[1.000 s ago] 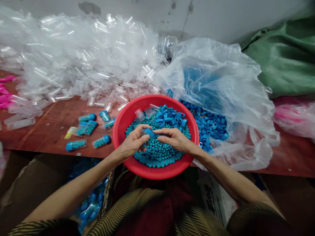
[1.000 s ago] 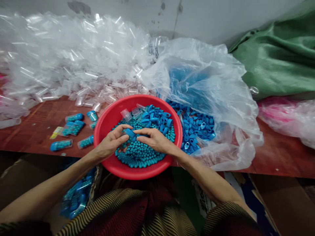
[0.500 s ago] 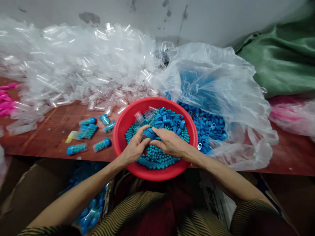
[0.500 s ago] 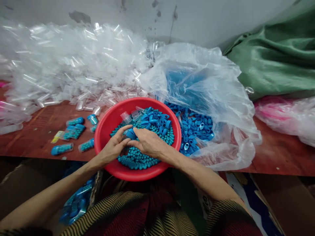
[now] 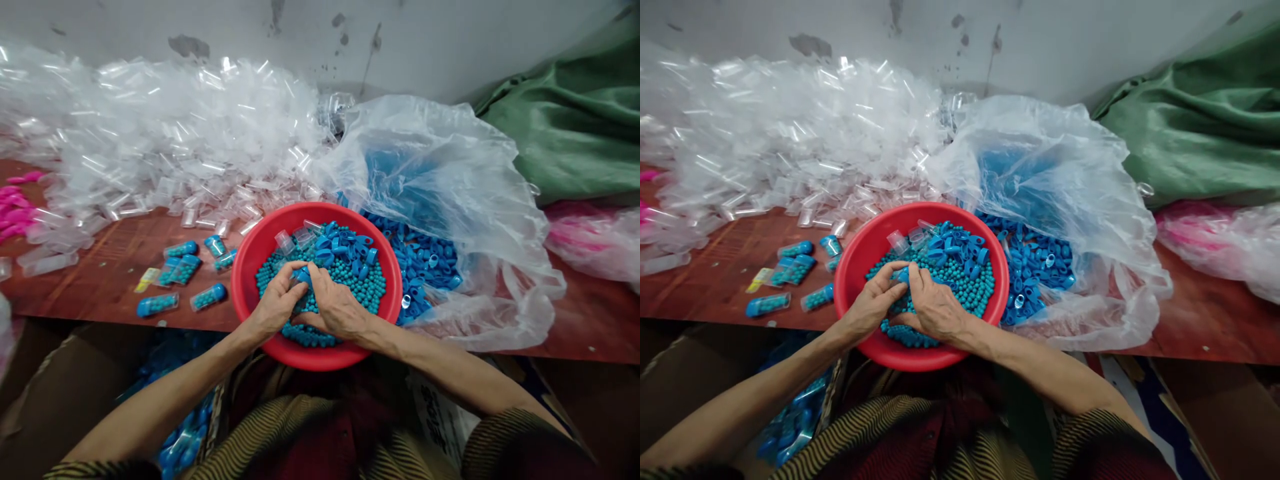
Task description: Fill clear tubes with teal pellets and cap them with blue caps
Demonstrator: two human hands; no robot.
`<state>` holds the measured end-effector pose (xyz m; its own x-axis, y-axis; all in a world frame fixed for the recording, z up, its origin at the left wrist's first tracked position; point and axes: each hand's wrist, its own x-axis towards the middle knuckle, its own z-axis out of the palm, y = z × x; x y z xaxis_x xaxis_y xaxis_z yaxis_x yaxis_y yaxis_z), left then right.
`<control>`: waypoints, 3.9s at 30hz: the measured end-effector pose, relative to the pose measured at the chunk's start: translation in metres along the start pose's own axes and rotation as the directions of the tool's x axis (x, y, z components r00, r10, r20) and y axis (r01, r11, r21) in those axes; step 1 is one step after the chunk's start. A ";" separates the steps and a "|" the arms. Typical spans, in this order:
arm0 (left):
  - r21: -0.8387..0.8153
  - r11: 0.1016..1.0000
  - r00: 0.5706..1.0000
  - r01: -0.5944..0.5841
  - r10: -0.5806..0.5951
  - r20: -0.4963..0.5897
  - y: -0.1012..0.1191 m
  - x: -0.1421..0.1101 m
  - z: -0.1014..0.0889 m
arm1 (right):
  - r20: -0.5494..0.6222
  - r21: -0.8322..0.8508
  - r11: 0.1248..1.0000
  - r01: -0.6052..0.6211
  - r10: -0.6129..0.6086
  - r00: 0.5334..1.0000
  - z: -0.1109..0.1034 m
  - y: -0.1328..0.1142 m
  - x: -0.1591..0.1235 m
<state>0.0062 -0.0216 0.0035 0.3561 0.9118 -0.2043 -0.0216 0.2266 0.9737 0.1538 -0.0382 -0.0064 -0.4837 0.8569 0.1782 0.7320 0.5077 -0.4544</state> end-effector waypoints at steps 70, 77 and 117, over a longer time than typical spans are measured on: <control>-0.231 0.959 0.986 0.167 -0.156 0.065 0.006 -0.006 -0.007 | 0.211 0.580 0.769 -0.267 0.175 0.962 -0.022 0.029 0.000; 0.110 0.991 0.910 -0.077 0.115 -0.399 0.031 -0.013 -0.085 | 0.267 0.420 0.856 -0.302 0.201 0.942 -0.033 0.055 -0.009; 0.980 0.175 0.843 0.096 -0.538 0.014 0.003 0.085 -0.032 | 0.257 0.229 0.937 -0.264 0.203 0.945 -0.053 0.071 -0.001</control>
<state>0.0063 0.0681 -0.0141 0.3243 0.6418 -0.6949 0.9458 -0.2083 0.2490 0.2314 0.0018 0.0078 -0.4316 0.8898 -0.1483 0.7036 0.2292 -0.6726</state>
